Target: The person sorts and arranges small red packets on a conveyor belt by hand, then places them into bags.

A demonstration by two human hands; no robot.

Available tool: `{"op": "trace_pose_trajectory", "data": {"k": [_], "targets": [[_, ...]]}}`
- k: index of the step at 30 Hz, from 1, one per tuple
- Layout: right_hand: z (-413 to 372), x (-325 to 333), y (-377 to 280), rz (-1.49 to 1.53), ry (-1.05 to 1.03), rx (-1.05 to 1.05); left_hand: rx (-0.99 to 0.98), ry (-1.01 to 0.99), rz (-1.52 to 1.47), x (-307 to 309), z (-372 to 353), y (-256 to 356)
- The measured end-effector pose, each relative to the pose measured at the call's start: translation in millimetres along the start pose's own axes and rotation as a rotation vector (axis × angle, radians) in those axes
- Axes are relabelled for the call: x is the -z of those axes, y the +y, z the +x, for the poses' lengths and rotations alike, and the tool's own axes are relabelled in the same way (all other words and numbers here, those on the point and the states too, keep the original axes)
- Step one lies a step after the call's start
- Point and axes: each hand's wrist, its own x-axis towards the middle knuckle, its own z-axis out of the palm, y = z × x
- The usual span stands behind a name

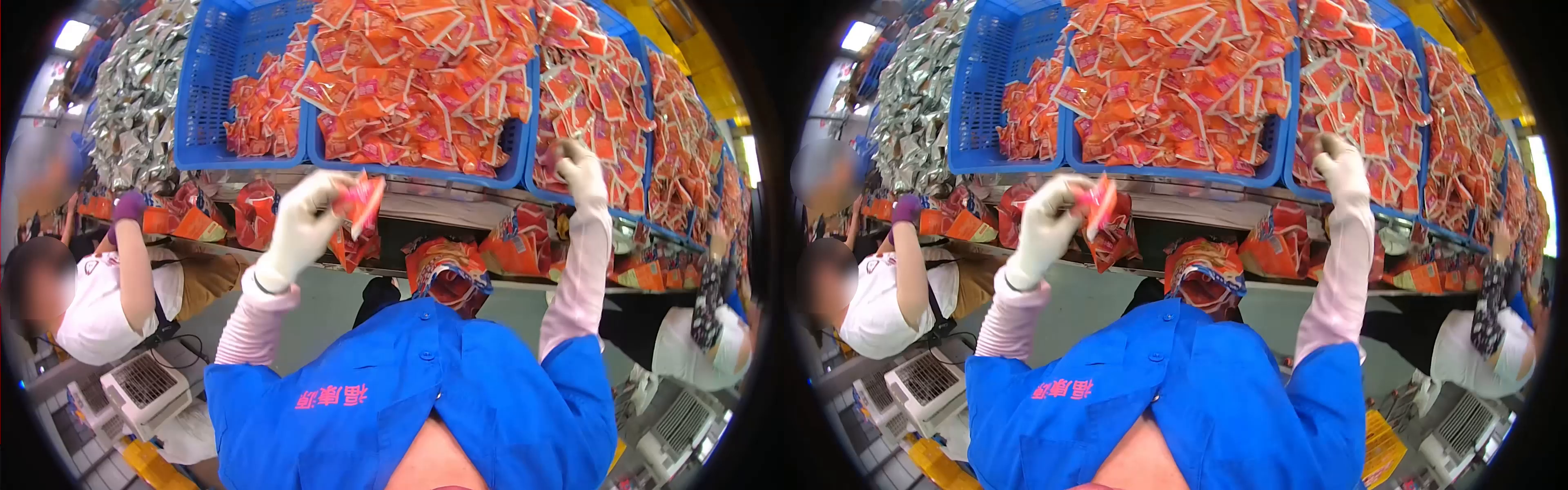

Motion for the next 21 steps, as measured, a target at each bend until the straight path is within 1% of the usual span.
{"op": "trace_pose_trajectory", "data": {"k": [1, 3, 4, 5, 6, 7, 8, 9, 10, 11, 12, 13, 14, 15, 16, 17, 18, 20, 21], "targets": [[-10.5, -13.3, -19.7, 0.186, 0.185, 0.122, -0.026, -0.009, 0.042, -5.5, -16.1, -7.5], [-39.9, -65.5, -119.5, 0.552, 0.081, 0.189, -0.023, -0.038, 0.428, -17.3, -31.0, -28.1], [-39.5, -97.0, -142.0, 0.627, -0.126, 0.231, -0.005, -0.058, 0.62, -19.2, -37.6, -42.7], [-38.0, -125.1, -160.3, 0.694, -0.337, 0.272, 0.003, -0.042, 0.635, -12.9, -36.7, -42.4], [-29.2, -164.8, -154.3, 0.835, -0.533, 0.264, 0.084, -0.158, 0.804, -6.2, -37.2, -41.2], [-39.1, -190.8, -172.7, 0.779, -0.62, 0.199, 0.174, -0.285, 0.965, -0.3, -40.0, -38.9], [-38.4, -232.9, -177.3, 0.889, -0.731, 0.254, 0.158, -0.379, 0.926, 7.6, -39.2, -33.4], [-40.4, -261.6, -184.6, 0.829, -0.787, 0.261, 0.169, -0.377, 0.935, 10.3, -45.8, -33.8], [-41.6, -288.5, -191.9, 0.806, -0.784, 0.292, 0.151, -0.453, 0.943, 11.7, -52.1, -36.6], [-40.9, -311.6, -196.3, 0.767, -0.814, 0.263, 0.132, -0.529, 0.945, 15.6, -59.7, -43.3], [-43.4, -325.6, -195.3, 0.772, -0.829, 0.25, 0.204, -0.614, 0.966, 25.4, -68.5, -61.4], [-48.5, -339.1, -195.5, 0.779, -0.84, 0.233, 0.204, -0.615, 0.964, 33.9, -79.0, -68.3], [-53.2, -348.5, -199.6, 0.599, -0.734, 0.418, 0.113, -0.51, 0.965, 43.8, -83.5, -74.2], [-56.3, -347.1, -198.4, 0.193, -0.663, 0.455, 0.026, -0.4, 0.957, 51.6, -89.3, -79.9], [-59.3, -349.6, -202.3, 0.148, -0.675, 0.409, -0.056, -0.36, 0.924, 59.4, -94.7, -75.8], [-61.8, -354.1, -205.0, 0.106, -0.687, 0.36, -0.049, -0.353, 0.913, 66.3, -100.2, -71.5], [-61.9, -358.6, -206.6, 0.09, -0.697, 0.357, -0.039, -0.359, 0.868, 71.5, -105.0, -67.7], [-53.9, -367.3, -208.1, -0.014, -0.564, 0.414, -0.052, -0.388, 0.833, 79.6, -106.6, -76.9], [-47.0, -376.5, -200.8, 0.366, -0.634, 0.316, -0.049, -0.383, 0.828, 81.8, -106.7, -87.5]]}}
